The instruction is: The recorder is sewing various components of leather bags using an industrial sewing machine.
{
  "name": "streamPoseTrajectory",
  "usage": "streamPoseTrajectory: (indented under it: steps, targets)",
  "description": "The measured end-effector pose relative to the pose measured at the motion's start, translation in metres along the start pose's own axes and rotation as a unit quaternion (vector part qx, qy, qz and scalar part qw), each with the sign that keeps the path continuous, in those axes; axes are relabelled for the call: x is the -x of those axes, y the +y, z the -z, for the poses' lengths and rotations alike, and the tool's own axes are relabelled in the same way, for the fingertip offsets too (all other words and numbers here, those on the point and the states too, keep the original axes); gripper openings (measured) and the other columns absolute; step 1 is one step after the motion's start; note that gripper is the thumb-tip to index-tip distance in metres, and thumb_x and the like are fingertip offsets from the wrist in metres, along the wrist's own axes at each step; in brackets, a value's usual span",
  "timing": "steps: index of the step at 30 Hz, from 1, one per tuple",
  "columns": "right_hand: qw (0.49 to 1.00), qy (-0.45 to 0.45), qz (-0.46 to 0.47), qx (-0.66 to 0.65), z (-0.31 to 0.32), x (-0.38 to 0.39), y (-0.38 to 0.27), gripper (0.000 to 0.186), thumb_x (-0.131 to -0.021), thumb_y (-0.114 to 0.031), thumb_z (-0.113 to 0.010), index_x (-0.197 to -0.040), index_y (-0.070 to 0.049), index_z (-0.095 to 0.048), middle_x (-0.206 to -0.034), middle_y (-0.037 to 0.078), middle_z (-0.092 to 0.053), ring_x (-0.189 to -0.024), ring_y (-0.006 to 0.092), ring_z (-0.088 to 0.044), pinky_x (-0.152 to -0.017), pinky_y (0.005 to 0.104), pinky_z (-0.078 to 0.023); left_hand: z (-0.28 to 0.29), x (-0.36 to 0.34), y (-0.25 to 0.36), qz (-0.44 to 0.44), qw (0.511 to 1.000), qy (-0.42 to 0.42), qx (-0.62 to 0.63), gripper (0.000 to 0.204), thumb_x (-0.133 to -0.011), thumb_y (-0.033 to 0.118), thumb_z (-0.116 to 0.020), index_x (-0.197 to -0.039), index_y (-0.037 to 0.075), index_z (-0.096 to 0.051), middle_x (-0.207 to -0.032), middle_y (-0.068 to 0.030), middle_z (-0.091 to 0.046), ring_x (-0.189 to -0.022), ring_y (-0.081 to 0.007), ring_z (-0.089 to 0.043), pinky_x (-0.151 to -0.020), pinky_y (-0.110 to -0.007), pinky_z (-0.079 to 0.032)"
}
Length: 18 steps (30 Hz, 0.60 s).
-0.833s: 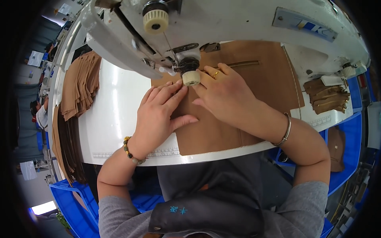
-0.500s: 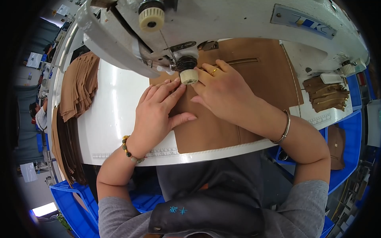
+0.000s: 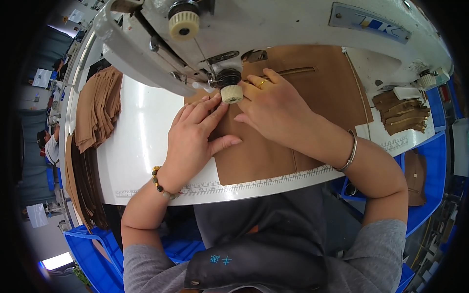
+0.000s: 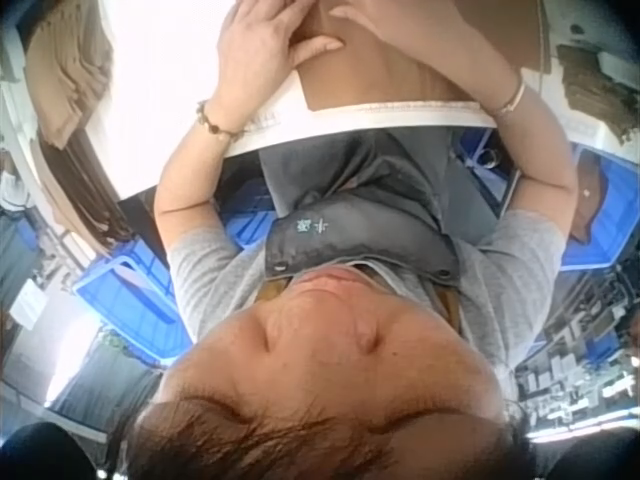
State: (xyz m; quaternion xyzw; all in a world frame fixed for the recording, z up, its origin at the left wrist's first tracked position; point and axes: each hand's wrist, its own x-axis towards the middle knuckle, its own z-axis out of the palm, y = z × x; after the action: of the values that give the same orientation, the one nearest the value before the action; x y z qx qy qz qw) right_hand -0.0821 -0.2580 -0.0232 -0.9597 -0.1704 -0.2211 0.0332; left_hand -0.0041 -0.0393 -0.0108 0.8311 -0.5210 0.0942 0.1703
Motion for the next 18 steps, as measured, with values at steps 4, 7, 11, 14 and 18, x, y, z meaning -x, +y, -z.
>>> streamPoseTrajectory:
  steps: [4, 7, 11, 14, 18]
  targets:
    - [1.0, -0.022, -0.006, -0.009, 0.003, 0.001, 0.0, 0.04, -0.087, -0.038, -0.077, -0.108, -0.004, -0.075, -0.115, 0.007, -0.072, -0.117, 0.0247, -0.063, -0.11, 0.0455, -0.045, 0.0, 0.0, 0.0, 0.0, 1.0, -0.004, -0.005, 0.071, -0.08, 0.057, -0.076, -0.128, 0.004, -0.072, -0.137, -0.0104, -0.067, -0.126, -0.0308, -0.062, -0.107, -0.046, -0.045]
    - [1.0, -0.029, -0.006, -0.012, 0.005, 0.001, 0.001, 0.042, -0.087, -0.038, -0.077, -0.111, -0.004, -0.073, -0.118, 0.007, -0.072, -0.117, 0.0246, -0.064, -0.11, 0.046, -0.045, 0.0, 0.0, 0.0, -0.019, 0.999, 0.019, -0.019, 0.072, -0.076, 0.052, -0.081, -0.127, 0.002, -0.072, -0.133, -0.0121, -0.068, -0.121, -0.0322, -0.064, -0.104, -0.042, -0.049]
    - [0.998, -0.055, -0.022, -0.03, 0.011, -0.005, 0.001, 0.041, -0.089, -0.039, -0.076, -0.11, -0.005, -0.074, -0.117, 0.008, -0.073, -0.111, 0.0255, -0.067, -0.112, 0.0479, -0.043, 0.0, 0.0, -0.001, 0.001, 1.0, 0.0, -0.012, 0.072, -0.08, 0.057, -0.076, -0.13, 0.006, -0.071, -0.138, -0.0098, -0.067, -0.128, -0.0301, -0.062, -0.109, -0.049, -0.044]
    - [0.994, -0.002, -0.075, -0.075, 0.027, -0.007, 0.007, 0.034, -0.09, -0.039, -0.076, -0.1, -0.006, -0.077, -0.1, 0.007, -0.076, -0.094, 0.0258, -0.072, -0.099, 0.0431, -0.052, 0.001, -0.001, -0.001, 0.001, 1.0, -0.002, -0.013, 0.072, -0.08, 0.058, -0.075, -0.131, 0.006, -0.071, -0.139, -0.0093, -0.066, -0.129, -0.0293, -0.061, -0.11, -0.05, -0.044]
    - [0.962, 0.097, -0.223, -0.124, 0.041, -0.016, 0.029, 0.024, -0.091, -0.035, -0.075, -0.091, -0.012, -0.081, -0.082, 0.005, -0.075, -0.076, 0.0251, -0.072, -0.08, 0.0383, -0.056, 0.001, -0.001, -0.001, -0.017, 1.0, 0.019, -0.018, 0.071, -0.077, 0.054, -0.079, -0.126, 0.003, -0.073, -0.135, -0.0108, -0.068, -0.123, -0.0295, -0.063, -0.105, -0.042, -0.048]
